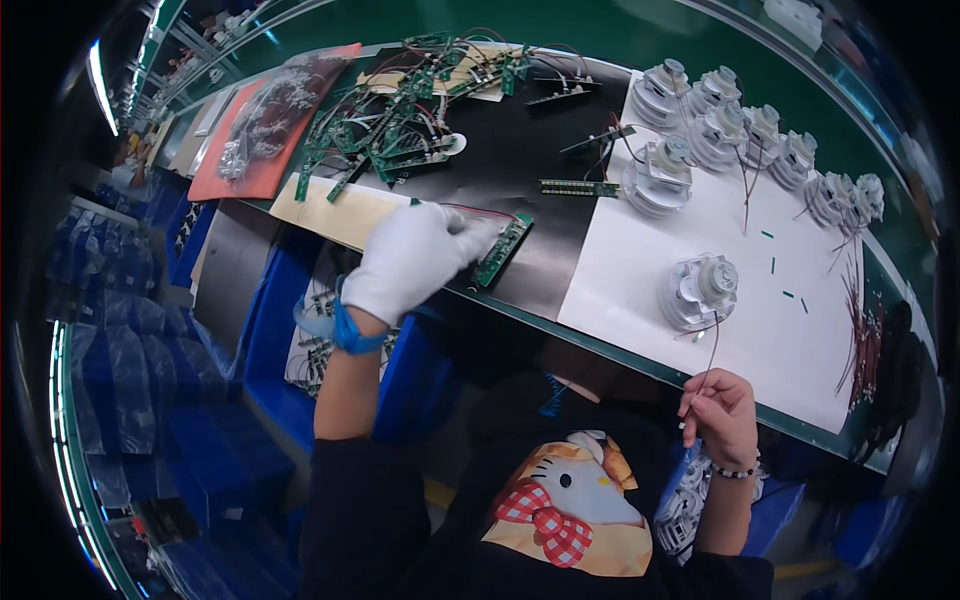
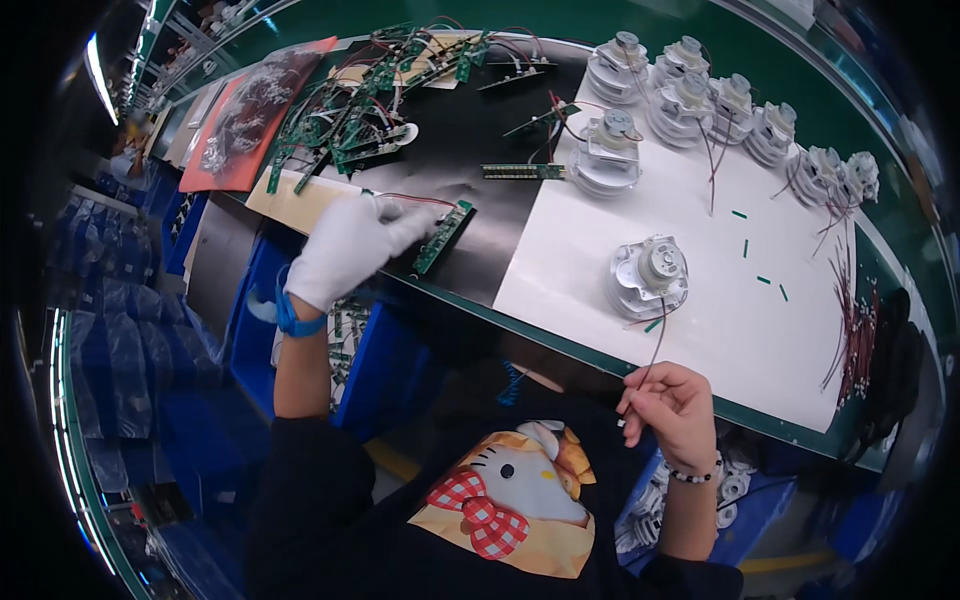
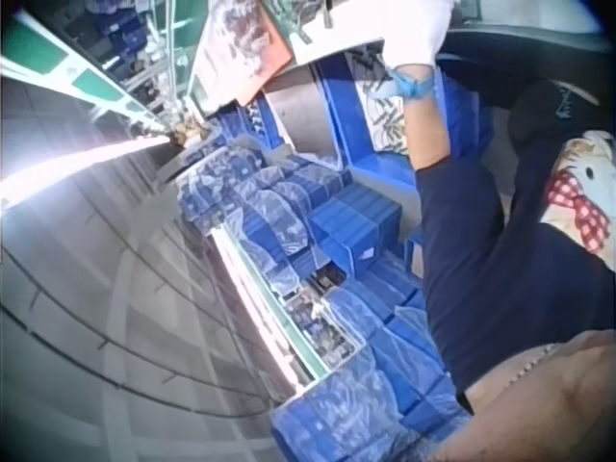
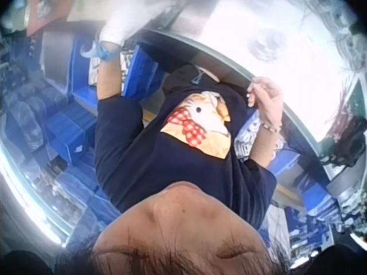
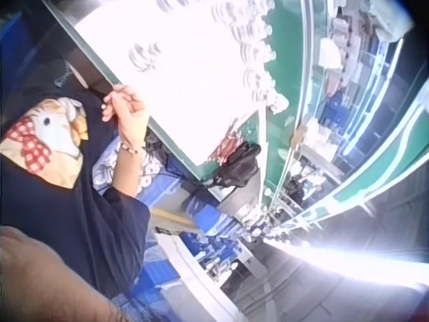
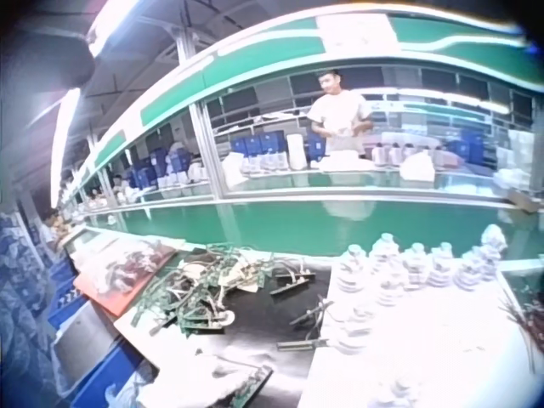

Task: The person assembles small electronic components on a factory workbench. They pick up white circular devices and green circuit boards, connect wires between them, and place the assembled units onto a green conveyor belt. The process is repeated for multiple units throughout the clip.

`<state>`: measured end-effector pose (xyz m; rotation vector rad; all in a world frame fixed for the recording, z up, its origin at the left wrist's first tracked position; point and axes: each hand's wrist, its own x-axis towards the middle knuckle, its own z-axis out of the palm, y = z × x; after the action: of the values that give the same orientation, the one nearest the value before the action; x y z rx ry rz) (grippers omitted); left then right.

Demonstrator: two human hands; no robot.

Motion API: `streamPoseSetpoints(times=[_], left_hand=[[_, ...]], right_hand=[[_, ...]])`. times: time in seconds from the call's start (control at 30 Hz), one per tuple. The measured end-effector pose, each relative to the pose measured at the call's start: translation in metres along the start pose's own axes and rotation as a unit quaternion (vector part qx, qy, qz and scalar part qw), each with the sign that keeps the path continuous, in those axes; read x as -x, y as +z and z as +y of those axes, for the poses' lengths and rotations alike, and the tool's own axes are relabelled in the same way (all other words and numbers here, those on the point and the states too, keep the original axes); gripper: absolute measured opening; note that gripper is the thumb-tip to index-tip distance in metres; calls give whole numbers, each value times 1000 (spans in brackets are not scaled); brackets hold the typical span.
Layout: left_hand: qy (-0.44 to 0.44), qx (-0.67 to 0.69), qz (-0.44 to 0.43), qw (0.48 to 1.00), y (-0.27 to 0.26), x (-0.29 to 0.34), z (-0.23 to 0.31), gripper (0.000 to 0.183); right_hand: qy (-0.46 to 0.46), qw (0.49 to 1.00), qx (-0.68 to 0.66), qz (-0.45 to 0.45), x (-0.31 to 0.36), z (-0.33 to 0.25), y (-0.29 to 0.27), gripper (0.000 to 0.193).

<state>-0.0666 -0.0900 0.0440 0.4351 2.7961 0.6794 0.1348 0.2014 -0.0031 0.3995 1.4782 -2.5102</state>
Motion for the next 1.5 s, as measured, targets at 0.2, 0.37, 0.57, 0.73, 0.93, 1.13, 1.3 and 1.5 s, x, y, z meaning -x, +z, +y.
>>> streamPoseSetpoints(times=[0.2,0.37,0.57,0.73,0.93,1.13,1.3,1.5], left_hand=[[43,-100,46,993,31,10,9,34],[131,-51,76,987,42,12,8,20],[-32,407,-188,893,36,46,52,18],[-22,446,-217,868,48,65,59,18],[-15,406,-233,883,44,72,66,18],[50,395,-179,900,58,73,60,19],[95,352,-155,918,63,71,55,23],[71,320,-199,924,58,68,56,22]], right_hand=[[26,998,-12,-61,-4,9,2,8],[31,995,80,-59,-7,2,17,8],[-94,995,-13,-2,-21,1,45,8],[-235,968,66,64,-38,17,58,9],[-297,946,75,106,-43,29,63,10],[-344,914,174,125,-45,32,63,12],[-384,896,193,114,-50,33,61,13],[-411,867,260,106,-53,29,57,12]])
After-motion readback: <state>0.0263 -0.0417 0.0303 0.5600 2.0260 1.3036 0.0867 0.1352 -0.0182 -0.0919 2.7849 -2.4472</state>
